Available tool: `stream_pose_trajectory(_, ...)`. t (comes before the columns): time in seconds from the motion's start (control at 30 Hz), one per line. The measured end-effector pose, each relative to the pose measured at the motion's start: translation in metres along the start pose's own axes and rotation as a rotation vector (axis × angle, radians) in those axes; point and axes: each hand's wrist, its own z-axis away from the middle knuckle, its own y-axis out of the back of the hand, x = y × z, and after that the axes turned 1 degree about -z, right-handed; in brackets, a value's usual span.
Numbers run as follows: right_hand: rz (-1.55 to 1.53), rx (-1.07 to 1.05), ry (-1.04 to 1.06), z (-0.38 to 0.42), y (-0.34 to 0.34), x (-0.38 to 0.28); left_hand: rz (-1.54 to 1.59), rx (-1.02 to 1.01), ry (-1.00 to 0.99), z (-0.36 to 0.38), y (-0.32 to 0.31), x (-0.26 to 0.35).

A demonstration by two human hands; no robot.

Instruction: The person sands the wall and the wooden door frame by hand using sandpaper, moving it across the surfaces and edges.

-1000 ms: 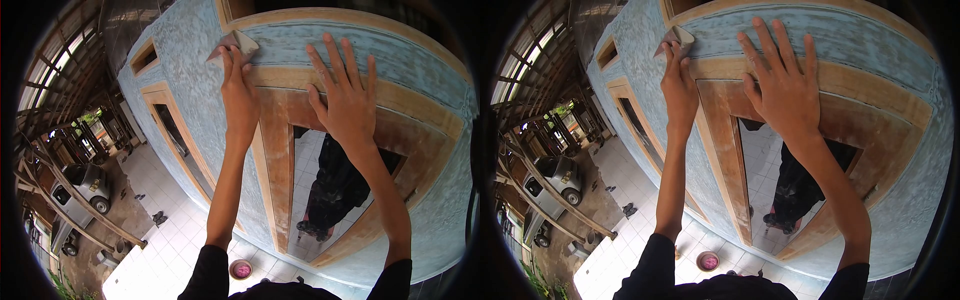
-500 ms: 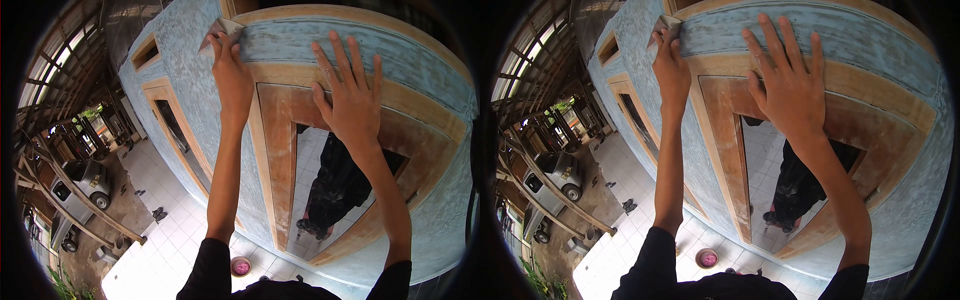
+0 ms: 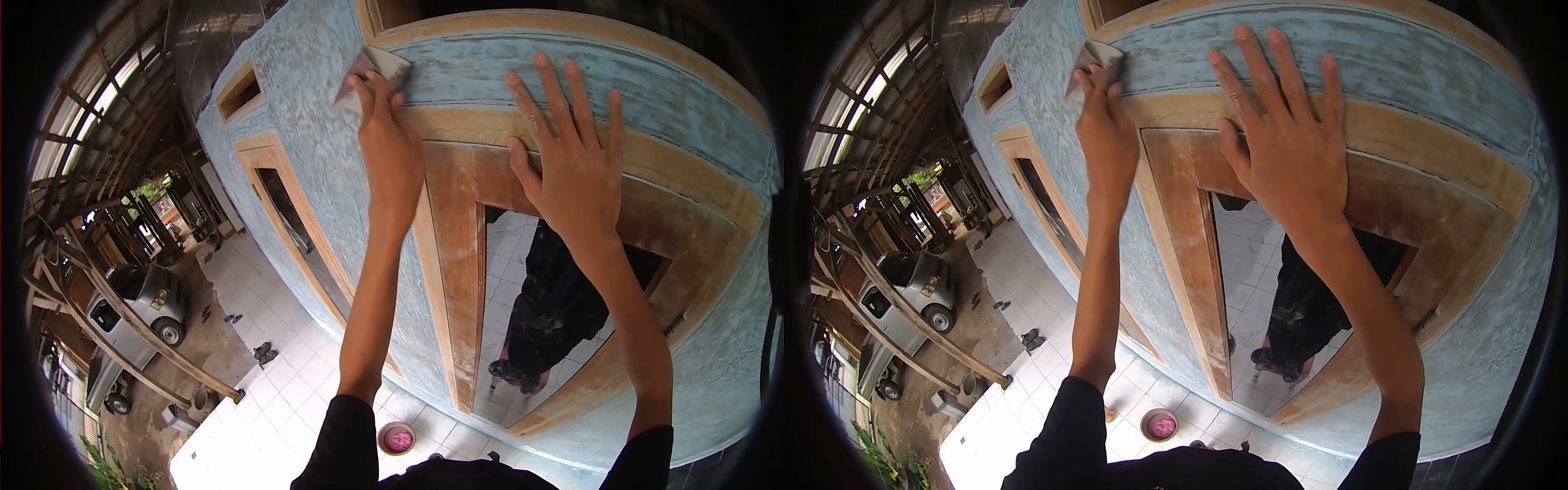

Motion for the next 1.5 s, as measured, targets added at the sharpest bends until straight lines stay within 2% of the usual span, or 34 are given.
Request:
stream_pose_trajectory(0.13,0.006,-0.004,0.007,0.0,-0.001,0.0,-0.012,-0.009,-0.023,-0.002,0.002,-0.001)
stream_pose_trajectory(0.17,0.009,-0.002,0.006,0.0,-0.001,0.001,0.012,-0.005,0.064,-0.008,0.003,-0.003)
stream_pose_trajectory(0.27,0.014,-0.006,0.005,0.001,-0.001,0.0,-0.025,0.05,0.054,-0.02,0.0,-0.026)
stream_pose_trajectory(0.47,0.024,0.001,-0.004,0.0,-0.001,0.0,-0.014,-0.031,0.007,0.004,0.003,-0.004)
stream_pose_trajectory(0.6,0.016,0.004,-0.001,0.0,-0.002,0.0,-0.017,-0.01,0.064,-0.011,0.003,-0.017)
stream_pose_trajectory(0.67,0.016,-0.001,-0.001,0.001,-0.002,0.0,0.024,0.065,0.157,-0.015,0.0,-0.019)
stream_pose_trajectory(0.8,0.018,0.002,-0.005,0.001,-0.002,0.0,-0.028,0.024,0.096,-0.001,-0.001,-0.004)
stream_pose_trajectory(0.87,0.015,0.002,-0.007,0.0,-0.001,0.0,-0.072,-0.003,-0.038,0.001,0.0,-0.004)
stream_pose_trajectory(0.9,0.011,0.0,-0.01,0.0,-0.001,-0.001,-0.075,-0.002,-0.033,-0.002,0.001,-0.006)
stream_pose_trajectory(0.97,0.014,0.002,-0.005,0.0,-0.002,-0.001,0.043,0.038,0.158,-0.014,0.001,-0.008)
stream_pose_trajectory(1.1,0.025,0.002,-0.007,0.001,-0.002,0.0,0.057,-0.038,0.164,-0.012,0.003,0.003)
stream_pose_trajectory(1.17,0.018,-0.013,-0.011,0.001,0.0,0.0,-0.035,-0.043,-0.074,-0.005,-0.001,0.001)
stream_pose_trajectory(1.2,0.007,-0.031,-0.008,0.001,0.0,0.0,-0.037,-0.042,-0.072,-0.007,-0.001,0.003)
stream_pose_trajectory(1.27,0.004,-0.026,-0.001,0.002,-0.002,0.001,0.014,0.004,0.065,-0.015,-0.002,0.005)
stream_pose_trajectory(1.37,0.018,-0.006,-0.001,0.001,-0.003,0.001,-0.031,0.024,0.017,-0.03,-0.001,-0.01)
stream_pose_trajectory(1.5,0.036,-0.006,-0.009,0.001,-0.001,0.0,-0.009,0.031,0.059,-0.011,-0.004,0.009)
